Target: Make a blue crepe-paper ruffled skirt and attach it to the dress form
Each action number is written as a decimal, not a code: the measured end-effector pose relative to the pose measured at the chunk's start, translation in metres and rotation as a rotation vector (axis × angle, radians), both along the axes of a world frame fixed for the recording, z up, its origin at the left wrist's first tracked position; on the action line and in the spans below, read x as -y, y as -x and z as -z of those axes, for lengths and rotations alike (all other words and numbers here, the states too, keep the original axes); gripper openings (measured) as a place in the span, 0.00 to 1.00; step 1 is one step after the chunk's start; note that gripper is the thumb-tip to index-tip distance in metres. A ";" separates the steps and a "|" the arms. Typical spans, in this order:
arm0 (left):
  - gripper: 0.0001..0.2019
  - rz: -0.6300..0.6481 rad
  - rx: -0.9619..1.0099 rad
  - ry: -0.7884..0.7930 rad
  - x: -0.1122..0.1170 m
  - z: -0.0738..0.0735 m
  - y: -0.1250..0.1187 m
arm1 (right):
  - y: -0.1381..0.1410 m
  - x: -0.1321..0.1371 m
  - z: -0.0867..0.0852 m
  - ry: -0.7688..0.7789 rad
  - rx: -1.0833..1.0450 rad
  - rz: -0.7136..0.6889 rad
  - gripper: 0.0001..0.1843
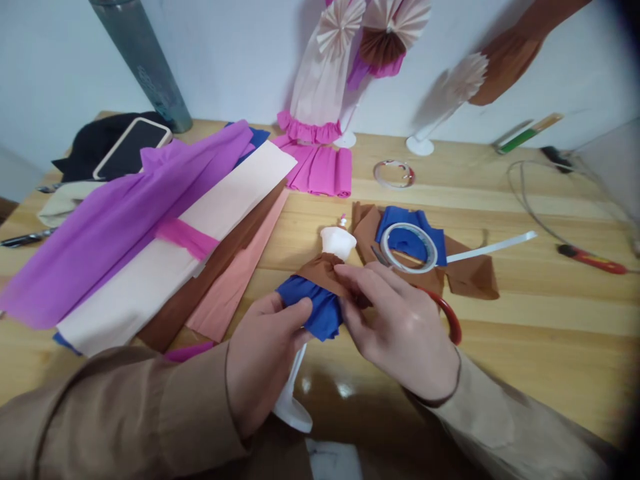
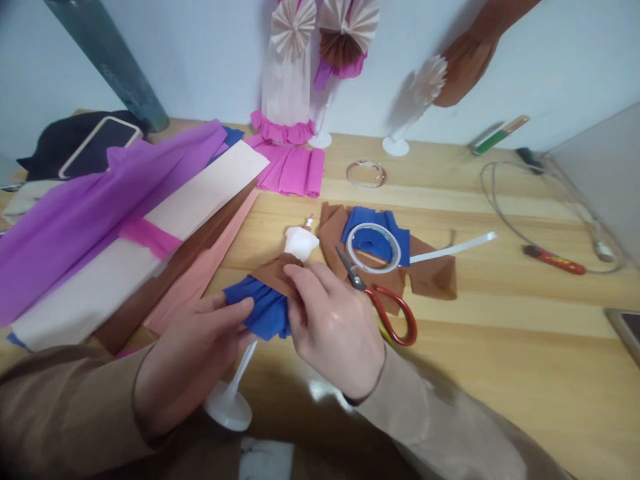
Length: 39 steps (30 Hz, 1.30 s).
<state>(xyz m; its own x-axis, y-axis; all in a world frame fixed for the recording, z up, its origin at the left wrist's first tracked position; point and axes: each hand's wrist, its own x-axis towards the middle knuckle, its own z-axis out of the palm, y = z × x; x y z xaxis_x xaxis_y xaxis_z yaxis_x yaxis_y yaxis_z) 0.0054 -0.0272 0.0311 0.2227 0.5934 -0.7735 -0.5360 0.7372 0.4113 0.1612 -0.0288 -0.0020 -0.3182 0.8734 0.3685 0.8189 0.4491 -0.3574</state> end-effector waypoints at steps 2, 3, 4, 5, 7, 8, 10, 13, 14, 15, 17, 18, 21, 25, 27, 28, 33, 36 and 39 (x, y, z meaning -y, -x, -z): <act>0.07 0.000 0.037 -0.005 0.000 0.003 -0.001 | 0.001 0.002 0.001 0.004 0.014 0.006 0.17; 0.07 -0.006 0.057 -0.009 0.000 0.004 -0.002 | 0.001 0.003 0.001 -0.002 0.016 0.010 0.16; 0.07 -0.020 0.070 -0.013 -0.001 0.006 -0.003 | 0.001 0.003 0.001 -0.014 0.012 0.011 0.15; 0.07 -0.036 0.074 -0.012 -0.002 0.007 -0.005 | 0.001 0.003 0.001 -0.030 0.002 0.012 0.13; 0.06 -0.066 0.059 -0.002 -0.005 0.008 -0.007 | 0.001 0.003 0.001 -0.057 -0.033 0.003 0.08; 0.06 -0.073 0.053 0.001 -0.006 0.008 -0.008 | 0.001 0.003 0.001 -0.063 -0.055 -0.006 0.06; 0.06 -0.077 0.061 0.002 -0.007 0.008 -0.009 | 0.000 0.003 0.001 -0.063 -0.103 -0.021 0.05; 0.05 -0.075 0.105 0.014 -0.007 0.007 -0.009 | 0.000 0.002 0.001 -0.035 -0.151 -0.031 0.06; 0.05 -0.074 0.118 0.019 -0.007 0.007 -0.008 | 0.000 0.002 0.001 -0.025 -0.162 -0.034 0.06; 0.04 -0.074 0.130 0.019 -0.007 0.008 -0.008 | 0.000 0.002 0.001 -0.016 -0.172 -0.039 0.06; 0.04 -0.070 0.157 0.000 -0.007 0.009 -0.008 | 0.000 0.002 0.001 0.005 -0.196 -0.044 0.07; 0.05 -0.065 0.170 -0.010 -0.006 0.010 -0.008 | -0.001 0.001 0.001 0.017 -0.207 -0.044 0.07; 0.03 -0.055 0.193 -0.012 -0.006 0.011 -0.008 | -0.001 0.000 0.001 0.023 -0.186 -0.036 0.11; 0.05 -0.083 0.178 0.018 -0.007 0.008 -0.009 | 0.000 -0.002 0.003 0.000 -0.145 -0.045 0.13; 0.08 -0.103 0.177 0.044 -0.007 0.007 -0.009 | 0.000 -0.002 0.004 0.003 -0.156 -0.054 0.13; 0.08 -0.113 0.183 0.055 -0.007 0.007 -0.010 | 0.001 -0.002 0.004 0.006 -0.159 -0.055 0.13; 0.09 -0.134 0.217 0.065 -0.008 0.008 -0.011 | 0.002 -0.002 0.005 0.042 -0.186 -0.059 0.14; 0.15 -0.102 0.227 0.064 -0.010 0.009 -0.011 | 0.002 -0.003 0.005 0.093 -0.241 -0.056 0.14; 0.18 -0.081 0.248 0.062 -0.011 0.011 -0.012 | 0.001 -0.005 0.007 0.100 -0.274 -0.049 0.13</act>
<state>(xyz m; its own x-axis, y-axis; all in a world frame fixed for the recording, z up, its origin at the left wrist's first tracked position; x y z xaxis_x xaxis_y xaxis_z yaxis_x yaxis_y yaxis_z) 0.0171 -0.0166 0.0200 0.3640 0.5702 -0.7365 -0.6730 0.7076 0.2152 0.1599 -0.0243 -0.0085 -0.2615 0.8957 0.3596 0.6638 0.4373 -0.6067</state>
